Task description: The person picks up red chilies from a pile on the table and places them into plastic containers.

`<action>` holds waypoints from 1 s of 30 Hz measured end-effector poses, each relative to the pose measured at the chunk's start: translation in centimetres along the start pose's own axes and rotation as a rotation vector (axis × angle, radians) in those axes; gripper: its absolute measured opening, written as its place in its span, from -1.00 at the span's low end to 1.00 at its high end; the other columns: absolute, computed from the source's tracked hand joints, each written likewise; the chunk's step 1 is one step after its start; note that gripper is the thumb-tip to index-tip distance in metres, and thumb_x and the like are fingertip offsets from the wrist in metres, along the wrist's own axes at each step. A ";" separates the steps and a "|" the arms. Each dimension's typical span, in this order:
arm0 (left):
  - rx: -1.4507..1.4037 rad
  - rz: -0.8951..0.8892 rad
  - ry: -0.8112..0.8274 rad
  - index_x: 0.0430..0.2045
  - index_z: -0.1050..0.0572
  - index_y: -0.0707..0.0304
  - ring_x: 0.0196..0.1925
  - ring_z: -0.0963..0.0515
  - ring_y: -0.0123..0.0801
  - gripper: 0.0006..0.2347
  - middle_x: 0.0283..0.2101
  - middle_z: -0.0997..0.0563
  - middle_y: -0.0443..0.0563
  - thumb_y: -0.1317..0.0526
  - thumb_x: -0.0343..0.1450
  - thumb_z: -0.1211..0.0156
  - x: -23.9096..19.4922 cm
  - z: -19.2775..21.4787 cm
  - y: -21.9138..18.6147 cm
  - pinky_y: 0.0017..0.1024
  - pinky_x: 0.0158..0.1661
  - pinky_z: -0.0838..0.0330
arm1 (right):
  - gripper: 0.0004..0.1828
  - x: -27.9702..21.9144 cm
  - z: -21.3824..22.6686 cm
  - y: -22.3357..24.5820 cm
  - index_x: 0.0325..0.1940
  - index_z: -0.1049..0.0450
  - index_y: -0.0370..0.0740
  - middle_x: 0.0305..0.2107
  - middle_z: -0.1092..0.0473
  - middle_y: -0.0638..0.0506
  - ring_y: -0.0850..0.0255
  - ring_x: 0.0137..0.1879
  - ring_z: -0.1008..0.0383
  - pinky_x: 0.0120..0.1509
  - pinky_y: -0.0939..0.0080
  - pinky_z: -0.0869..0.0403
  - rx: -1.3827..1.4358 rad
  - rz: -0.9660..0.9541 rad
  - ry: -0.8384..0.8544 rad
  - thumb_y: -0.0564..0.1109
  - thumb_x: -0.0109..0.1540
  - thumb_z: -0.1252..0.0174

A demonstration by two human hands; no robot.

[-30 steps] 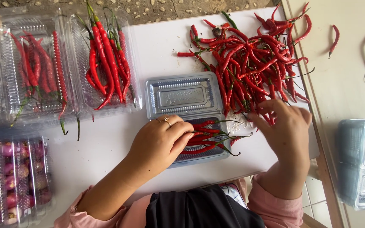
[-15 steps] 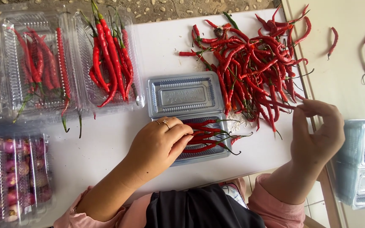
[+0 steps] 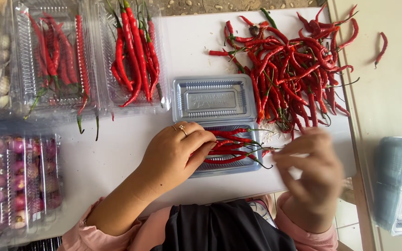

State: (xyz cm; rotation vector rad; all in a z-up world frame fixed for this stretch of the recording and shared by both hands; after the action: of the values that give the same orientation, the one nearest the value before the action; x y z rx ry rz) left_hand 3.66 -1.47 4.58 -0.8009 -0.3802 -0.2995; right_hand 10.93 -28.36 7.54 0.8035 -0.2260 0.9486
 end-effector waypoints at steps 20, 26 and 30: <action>0.116 0.142 0.252 -0.21 -0.59 0.10 -0.30 -0.58 -0.13 -0.89 -0.31 -0.59 -0.06 0.19 0.44 -0.23 -2.3 -3.7 2.5 -0.17 -0.27 -0.44 | -0.86 1.7 -3.9 -1.6 -0.12 -0.65 0.15 -0.22 -0.48 0.21 0.18 -0.07 -0.46 0.33 -0.02 -0.22 -0.280 -0.067 0.422 0.03 0.25 -0.26; 0.130 0.185 0.328 -0.25 -0.58 0.10 -0.32 -0.59 -0.10 -0.90 -0.34 -0.57 -0.04 0.18 0.44 -0.22 -2.5 -3.7 2.8 -0.13 -0.30 -0.44 | -0.86 1.9 -4.8 -1.2 -0.14 -0.67 0.16 -0.24 -0.46 0.20 0.14 -0.13 -0.44 0.29 -0.02 -0.25 -0.213 -0.090 0.478 0.02 0.27 -0.22; 0.146 0.198 0.147 -0.23 -0.56 0.17 -0.32 -0.58 -0.10 -0.88 -0.28 -0.61 -0.03 0.18 0.45 -0.23 -2.8 -2.5 2.2 -0.16 -0.34 -0.45 | -0.81 2.2 -3.6 -1.4 -0.02 -0.64 0.12 -0.19 -0.48 0.15 0.12 -0.02 -0.45 0.22 -0.01 -0.26 -0.284 -0.197 0.321 0.03 0.30 -0.23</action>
State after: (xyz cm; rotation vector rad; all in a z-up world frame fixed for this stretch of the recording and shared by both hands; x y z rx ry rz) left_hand 2.64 -1.56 0.36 -0.6626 -0.1810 -0.1426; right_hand 12.72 -24.89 5.41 0.3963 0.0002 0.8228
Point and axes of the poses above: each hand's wrist, its own x-axis towards the middle knuckle, its own z-axis out of the back of the hand, y = z × x, the point moved 2 cm from there along x, towards the middle knuckle
